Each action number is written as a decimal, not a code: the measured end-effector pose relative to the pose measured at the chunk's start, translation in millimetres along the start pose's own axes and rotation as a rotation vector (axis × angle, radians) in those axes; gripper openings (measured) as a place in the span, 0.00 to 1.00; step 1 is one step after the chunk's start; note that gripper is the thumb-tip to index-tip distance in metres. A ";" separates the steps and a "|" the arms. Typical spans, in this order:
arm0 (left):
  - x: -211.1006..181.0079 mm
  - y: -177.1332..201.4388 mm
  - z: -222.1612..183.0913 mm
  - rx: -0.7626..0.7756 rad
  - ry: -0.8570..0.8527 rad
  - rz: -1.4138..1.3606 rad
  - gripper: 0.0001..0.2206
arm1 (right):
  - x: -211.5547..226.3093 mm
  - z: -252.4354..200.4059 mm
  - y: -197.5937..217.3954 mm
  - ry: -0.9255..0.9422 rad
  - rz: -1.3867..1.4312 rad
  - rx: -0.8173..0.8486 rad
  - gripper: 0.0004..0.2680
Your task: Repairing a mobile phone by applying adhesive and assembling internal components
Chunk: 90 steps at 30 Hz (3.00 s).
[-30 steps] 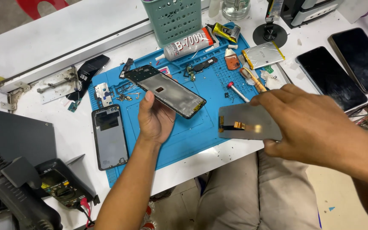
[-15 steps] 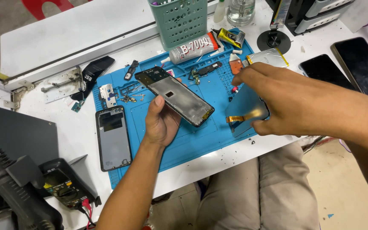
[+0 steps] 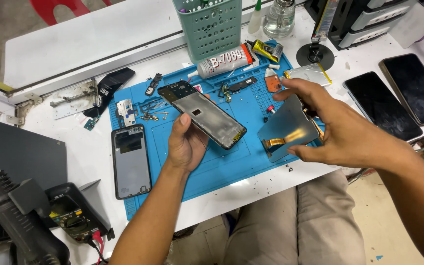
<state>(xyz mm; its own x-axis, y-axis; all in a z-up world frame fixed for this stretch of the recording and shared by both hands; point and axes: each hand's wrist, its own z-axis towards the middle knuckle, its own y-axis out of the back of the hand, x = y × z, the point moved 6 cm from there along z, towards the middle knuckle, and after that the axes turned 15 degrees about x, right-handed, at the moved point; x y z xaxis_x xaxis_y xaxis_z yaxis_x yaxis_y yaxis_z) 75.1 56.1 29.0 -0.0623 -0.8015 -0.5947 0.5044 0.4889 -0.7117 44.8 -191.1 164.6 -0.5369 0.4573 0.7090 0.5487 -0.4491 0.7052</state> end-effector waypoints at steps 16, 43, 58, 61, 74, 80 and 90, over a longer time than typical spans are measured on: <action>2.7 2.3 -1.0 -0.026 0.038 0.024 0.34 | -45.7 -4.4 -17.5 -0.182 0.421 0.023 0.41; 1.4 -13.8 1.8 0.120 0.056 0.034 0.36 | -64.5 2.6 -44.8 -0.008 0.309 0.247 0.26; 11.5 -27.3 -2.0 0.161 0.189 0.409 0.36 | -12.4 4.9 -27.5 -0.238 0.168 0.131 0.35; 11.4 -28.8 -3.8 0.148 0.193 0.477 0.35 | -12.8 10.0 -33.2 -0.221 0.049 0.078 0.44; 15.7 -31.7 -3.0 0.178 0.184 0.441 0.36 | -2.4 25.9 -40.3 -0.289 -0.050 0.174 0.41; 15.2 -33.3 -3.5 0.183 0.166 0.454 0.31 | 2.4 28.7 -42.8 -0.329 -0.049 0.191 0.40; 15.8 -40.1 -0.9 0.217 0.186 0.478 0.35 | -6.8 30.6 -44.6 -0.309 -0.035 0.088 0.38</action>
<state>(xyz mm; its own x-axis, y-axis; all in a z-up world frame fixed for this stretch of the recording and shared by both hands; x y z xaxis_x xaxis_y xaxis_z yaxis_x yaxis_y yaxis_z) 53.1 24.0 47.8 0.0757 -0.4241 -0.9025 0.6786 0.6850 -0.2650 43.6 -150.7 128.1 -0.3435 0.6887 0.6385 0.5938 -0.3675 0.7158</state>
